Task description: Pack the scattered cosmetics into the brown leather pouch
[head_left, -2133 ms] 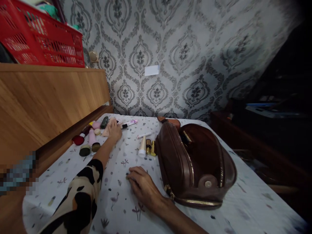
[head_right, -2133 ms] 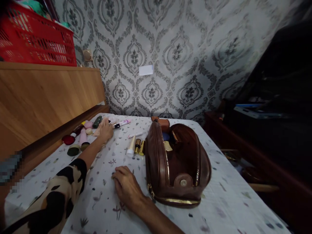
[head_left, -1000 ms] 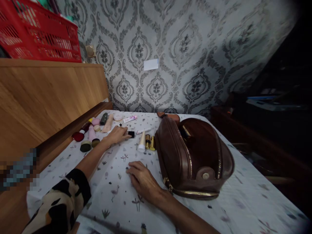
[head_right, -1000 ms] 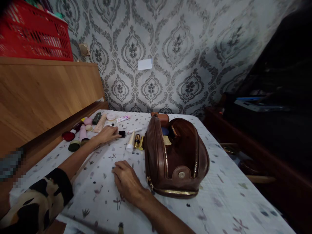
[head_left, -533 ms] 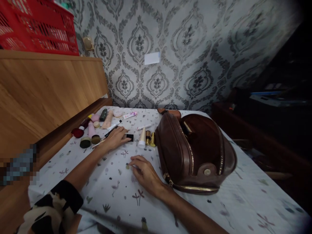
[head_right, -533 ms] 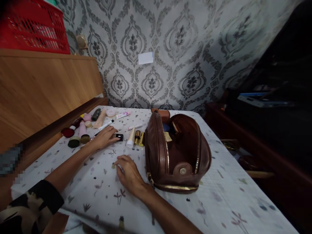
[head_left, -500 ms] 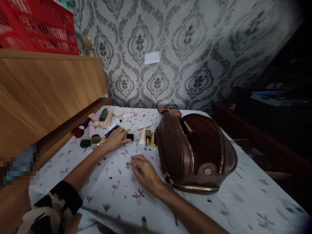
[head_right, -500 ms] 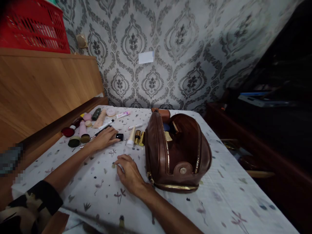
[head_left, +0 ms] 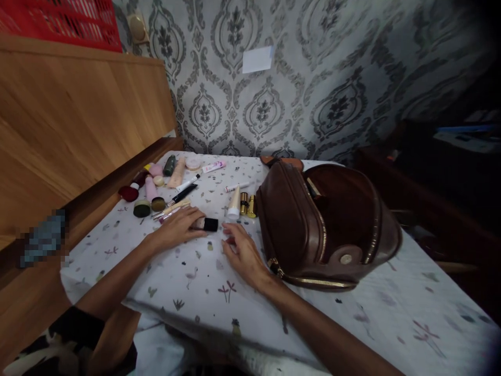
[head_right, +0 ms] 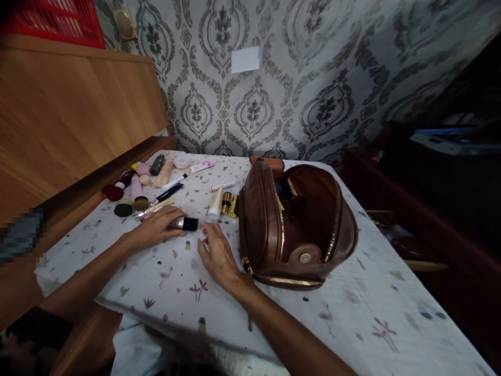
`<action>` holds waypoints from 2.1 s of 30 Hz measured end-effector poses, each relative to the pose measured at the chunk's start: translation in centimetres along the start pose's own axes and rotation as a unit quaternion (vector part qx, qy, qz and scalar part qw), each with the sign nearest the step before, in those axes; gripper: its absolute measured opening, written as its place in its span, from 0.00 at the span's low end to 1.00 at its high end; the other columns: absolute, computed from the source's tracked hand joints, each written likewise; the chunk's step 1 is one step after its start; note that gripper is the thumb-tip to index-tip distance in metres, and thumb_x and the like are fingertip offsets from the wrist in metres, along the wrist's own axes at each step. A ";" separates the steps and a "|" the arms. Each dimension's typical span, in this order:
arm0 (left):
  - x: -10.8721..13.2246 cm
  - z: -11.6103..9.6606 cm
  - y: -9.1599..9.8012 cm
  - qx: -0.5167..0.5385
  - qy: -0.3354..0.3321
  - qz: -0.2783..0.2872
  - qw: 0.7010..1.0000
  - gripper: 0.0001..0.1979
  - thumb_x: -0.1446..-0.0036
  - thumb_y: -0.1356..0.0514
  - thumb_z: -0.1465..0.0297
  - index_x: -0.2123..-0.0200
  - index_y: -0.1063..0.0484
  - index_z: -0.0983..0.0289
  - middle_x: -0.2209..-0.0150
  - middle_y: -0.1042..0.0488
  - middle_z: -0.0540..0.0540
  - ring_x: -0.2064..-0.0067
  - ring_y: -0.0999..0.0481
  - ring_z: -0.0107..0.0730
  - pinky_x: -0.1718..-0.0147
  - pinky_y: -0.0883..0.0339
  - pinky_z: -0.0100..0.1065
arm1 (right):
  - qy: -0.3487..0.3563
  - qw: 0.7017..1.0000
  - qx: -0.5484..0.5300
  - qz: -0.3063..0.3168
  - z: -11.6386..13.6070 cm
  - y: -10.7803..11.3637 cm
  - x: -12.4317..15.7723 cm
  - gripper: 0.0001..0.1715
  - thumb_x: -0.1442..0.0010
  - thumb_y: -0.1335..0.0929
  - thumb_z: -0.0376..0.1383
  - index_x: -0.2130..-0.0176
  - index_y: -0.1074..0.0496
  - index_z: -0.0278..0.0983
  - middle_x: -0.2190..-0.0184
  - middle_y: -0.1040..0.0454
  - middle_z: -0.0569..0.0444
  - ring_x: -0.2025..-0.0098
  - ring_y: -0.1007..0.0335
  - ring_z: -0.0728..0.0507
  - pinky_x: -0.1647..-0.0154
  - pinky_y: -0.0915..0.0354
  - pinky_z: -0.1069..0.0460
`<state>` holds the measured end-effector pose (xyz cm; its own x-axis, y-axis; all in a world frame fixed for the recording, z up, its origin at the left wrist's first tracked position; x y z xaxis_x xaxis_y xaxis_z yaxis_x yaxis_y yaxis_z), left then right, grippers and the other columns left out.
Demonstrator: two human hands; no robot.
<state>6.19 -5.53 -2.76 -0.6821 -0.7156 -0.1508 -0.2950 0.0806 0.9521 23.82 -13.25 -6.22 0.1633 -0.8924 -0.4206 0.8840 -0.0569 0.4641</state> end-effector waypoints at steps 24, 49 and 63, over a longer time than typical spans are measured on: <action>5.0 -1.2 -1.2 0.051 -0.072 -0.048 0.995 0.23 0.32 0.49 0.50 0.48 0.30 0.61 0.54 0.27 0.59 0.52 0.29 0.41 0.52 0.35 0.43 | 0.077 0.987 0.081 0.111 1.4 -2.1 -0.9 0.11 0.37 0.29 0.35 0.54 0.27 0.36 0.56 0.25 0.46 0.52 0.31 0.37 0.50 0.31 0.41; 5.4 -1.8 -0.6 0.141 -0.042 -0.035 0.988 0.19 0.34 0.43 0.52 0.54 0.30 0.62 0.56 0.26 0.56 0.53 0.28 0.40 0.53 0.34 0.40 | 0.083 0.989 0.016 0.119 2.1 -1.2 -0.3 0.11 0.34 0.31 0.36 0.52 0.29 0.36 0.61 0.25 0.49 0.58 0.29 0.41 0.57 0.31 0.47; 4.9 -3.1 -0.5 0.293 0.034 0.014 0.955 0.21 0.30 0.50 0.53 0.56 0.27 0.63 0.68 0.26 0.50 0.67 0.29 0.31 0.65 0.37 0.32 | -0.067 0.974 -0.205 0.071 2.2 -0.4 -0.6 0.26 0.37 0.30 0.49 0.45 0.28 0.38 0.55 0.23 0.49 0.57 0.26 0.44 0.58 0.30 0.50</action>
<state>5.05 -11.27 -3.11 -0.6561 -0.7490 -0.0920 -0.6155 0.4606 0.6395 22.38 -13.68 -4.49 0.2627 -0.9302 -0.2565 0.9616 0.2305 0.1489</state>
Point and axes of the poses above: each hand's wrist, its own x-axis away from the middle knuckle, its own y-axis out of the back of the hand, z = x × y, the point moved 6 cm from there along -x, towards the middle knuckle
